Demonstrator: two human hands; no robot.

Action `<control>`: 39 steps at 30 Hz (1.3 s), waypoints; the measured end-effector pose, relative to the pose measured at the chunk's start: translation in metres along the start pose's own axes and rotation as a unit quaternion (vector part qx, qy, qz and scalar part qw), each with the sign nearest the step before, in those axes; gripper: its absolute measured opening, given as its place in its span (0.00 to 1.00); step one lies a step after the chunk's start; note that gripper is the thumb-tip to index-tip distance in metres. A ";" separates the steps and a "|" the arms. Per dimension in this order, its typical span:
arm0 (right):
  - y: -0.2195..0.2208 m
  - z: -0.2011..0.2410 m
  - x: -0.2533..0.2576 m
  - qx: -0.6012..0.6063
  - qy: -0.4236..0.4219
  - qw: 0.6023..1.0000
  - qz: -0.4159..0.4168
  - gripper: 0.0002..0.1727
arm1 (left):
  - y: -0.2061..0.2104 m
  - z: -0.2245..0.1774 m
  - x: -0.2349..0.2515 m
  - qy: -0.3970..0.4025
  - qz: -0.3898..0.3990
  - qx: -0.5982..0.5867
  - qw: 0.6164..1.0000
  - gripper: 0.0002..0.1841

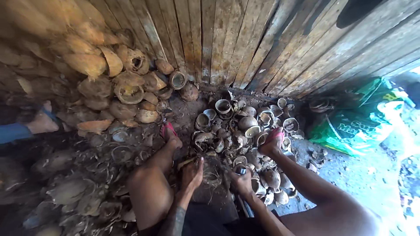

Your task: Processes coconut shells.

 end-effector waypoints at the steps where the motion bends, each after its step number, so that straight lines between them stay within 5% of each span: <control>1: 0.007 0.007 -0.013 0.003 0.008 1.000 -0.026 0.14 | -0.008 -0.004 0.002 -0.025 0.049 0.009 0.998 0.32; 4: 0.031 0.017 -0.053 0.071 0.057 0.992 -0.090 0.11 | 0.020 0.026 0.015 0.031 -0.078 -0.006 0.996 0.34; 7: 0.047 0.029 -0.064 0.142 0.118 0.975 -0.121 0.10 | 0.042 0.027 0.004 0.061 -0.094 -0.013 0.994 0.43; 9: 0.035 0.028 -0.045 0.083 0.126 0.981 -0.121 0.12 | 0.046 0.017 0.008 0.055 -0.128 0.002 0.990 0.41; 14: -0.023 -0.008 0.053 -0.071 -0.028 0.995 0.065 0.18 | 0.068 0.039 0.030 0.089 -0.208 0.027 0.974 0.43; 18: -0.019 0.007 0.055 -0.077 -0.059 0.989 0.112 0.17 | 0.058 0.046 0.025 0.088 -0.181 0.021 0.979 0.38; 21: 0.014 0.032 -0.009 -0.016 0.014 1.000 0.020 0.11 | 0.043 0.046 0.025 0.119 -0.212 -0.060 0.968 0.26; 23: 0.035 0.033 -0.041 0.074 0.060 0.994 -0.058 0.11 | 0.046 0.050 0.012 0.137 -0.199 -0.092 0.966 0.28; 26: 0.043 0.028 -0.040 0.036 -0.030 0.996 -0.082 0.11 | 0.056 0.047 0.003 0.119 -0.137 -0.120 0.976 0.41; 29: 0.028 0.024 -0.032 -0.084 -0.109 0.990 -0.002 0.10 | 0.064 0.049 0.013 0.111 -0.180 -0.133 0.968 0.36; 35: -0.008 0.045 -0.024 -0.066 -0.020 0.997 0.040 0.10 | 0.051 0.050 0.021 0.167 -0.135 -0.102 0.971 0.23; 39: -0.007 0.033 -0.024 -0.009 0.100 0.995 -0.004 0.11 | 0.038 0.033 0.038 0.107 -0.073 -0.061 0.990 0.26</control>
Point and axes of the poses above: each hand's wrist, its own x-axis towards the middle knuckle, its own y-axis out of the palm, z = x × y, the point moved 2 cm from there along x, towards the middle knuckle, and after that the axes turned 4 degrees about z, right-handed, at the moved point
